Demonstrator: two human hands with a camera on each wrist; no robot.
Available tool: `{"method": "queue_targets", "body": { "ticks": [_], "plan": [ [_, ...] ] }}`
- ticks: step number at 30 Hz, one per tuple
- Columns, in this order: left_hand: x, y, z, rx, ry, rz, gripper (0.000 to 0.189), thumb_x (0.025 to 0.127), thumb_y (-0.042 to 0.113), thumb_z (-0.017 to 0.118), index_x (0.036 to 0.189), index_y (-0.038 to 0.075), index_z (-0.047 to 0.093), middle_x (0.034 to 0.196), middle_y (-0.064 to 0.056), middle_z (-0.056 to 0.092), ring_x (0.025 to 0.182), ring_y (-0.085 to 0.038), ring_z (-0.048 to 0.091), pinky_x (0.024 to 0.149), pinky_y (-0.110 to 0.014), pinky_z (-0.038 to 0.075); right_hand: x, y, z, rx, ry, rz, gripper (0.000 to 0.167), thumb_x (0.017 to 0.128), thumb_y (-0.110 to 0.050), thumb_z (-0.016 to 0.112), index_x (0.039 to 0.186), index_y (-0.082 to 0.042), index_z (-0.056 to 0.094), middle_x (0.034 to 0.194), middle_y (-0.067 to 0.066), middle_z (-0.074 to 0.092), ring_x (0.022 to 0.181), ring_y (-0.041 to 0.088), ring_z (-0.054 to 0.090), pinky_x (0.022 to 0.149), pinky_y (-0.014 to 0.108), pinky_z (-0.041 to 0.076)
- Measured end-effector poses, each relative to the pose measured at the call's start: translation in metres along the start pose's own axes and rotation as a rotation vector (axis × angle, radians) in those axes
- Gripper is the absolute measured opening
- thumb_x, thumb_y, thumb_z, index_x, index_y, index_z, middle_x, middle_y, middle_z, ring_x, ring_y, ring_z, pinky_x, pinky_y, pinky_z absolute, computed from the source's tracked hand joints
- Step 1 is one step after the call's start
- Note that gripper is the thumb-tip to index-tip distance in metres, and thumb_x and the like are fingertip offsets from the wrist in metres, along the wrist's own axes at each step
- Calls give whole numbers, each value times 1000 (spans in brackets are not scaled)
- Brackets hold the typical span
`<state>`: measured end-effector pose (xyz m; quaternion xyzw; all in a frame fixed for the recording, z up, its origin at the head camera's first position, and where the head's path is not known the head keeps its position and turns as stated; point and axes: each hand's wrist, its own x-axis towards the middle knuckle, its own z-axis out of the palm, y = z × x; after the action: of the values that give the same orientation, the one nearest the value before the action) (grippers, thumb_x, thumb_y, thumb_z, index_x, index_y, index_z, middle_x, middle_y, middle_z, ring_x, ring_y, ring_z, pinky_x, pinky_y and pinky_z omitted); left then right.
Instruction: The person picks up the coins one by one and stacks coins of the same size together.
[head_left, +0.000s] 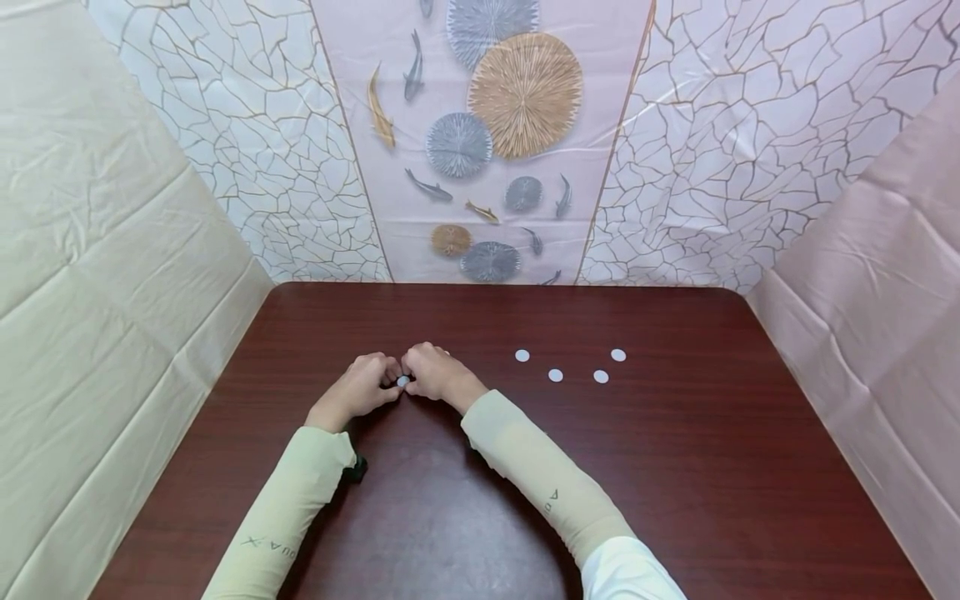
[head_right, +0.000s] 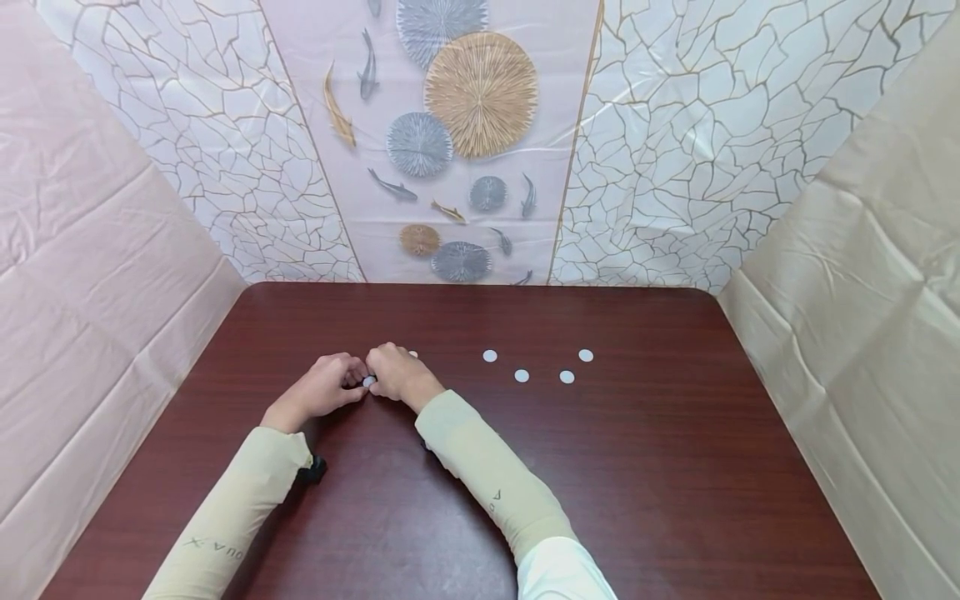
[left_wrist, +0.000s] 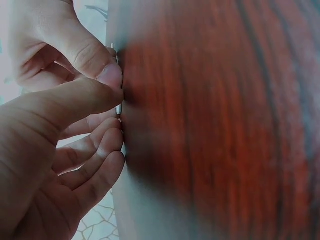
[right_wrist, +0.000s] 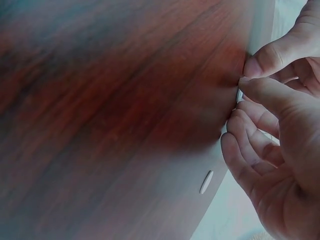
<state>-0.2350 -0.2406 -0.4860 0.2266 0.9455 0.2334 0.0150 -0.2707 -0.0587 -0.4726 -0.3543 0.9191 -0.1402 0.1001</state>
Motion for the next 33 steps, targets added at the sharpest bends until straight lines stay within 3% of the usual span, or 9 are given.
{"method": "queue_targets", "body": {
  "ticks": [19, 29, 33],
  "plan": [
    [-1, 4, 5, -13, -2, -14, 6, 90, 3, 76, 96, 5, 74, 90, -6, 68, 81, -17, 66, 73, -29, 56, -6, 2, 0, -30, 2, -53, 11, 97, -20, 77, 88, -15, 74, 87, -3, 66, 83, 11, 59, 75, 31, 50],
    [-2, 14, 8, -13, -3, 18, 7, 87, 3, 78, 93, 5, 73, 87, -6, 68, 79, -15, 66, 72, -26, 54, -17, 4, -1, -63, -13, -96, 9, 97, -22, 77, 91, -16, 74, 95, -3, 72, 90, 11, 62, 90, 35, 49],
    [-4, 18, 10, -5, -24, 21, 7, 88, 3, 77, 93, 6, 72, 88, -5, 68, 80, -14, 65, 73, -26, 55, -22, 6, 0, -62, 7, -129, 9, 95, -19, 78, 89, -14, 74, 92, -3, 72, 86, 11, 61, 89, 32, 47]
  ]
}}
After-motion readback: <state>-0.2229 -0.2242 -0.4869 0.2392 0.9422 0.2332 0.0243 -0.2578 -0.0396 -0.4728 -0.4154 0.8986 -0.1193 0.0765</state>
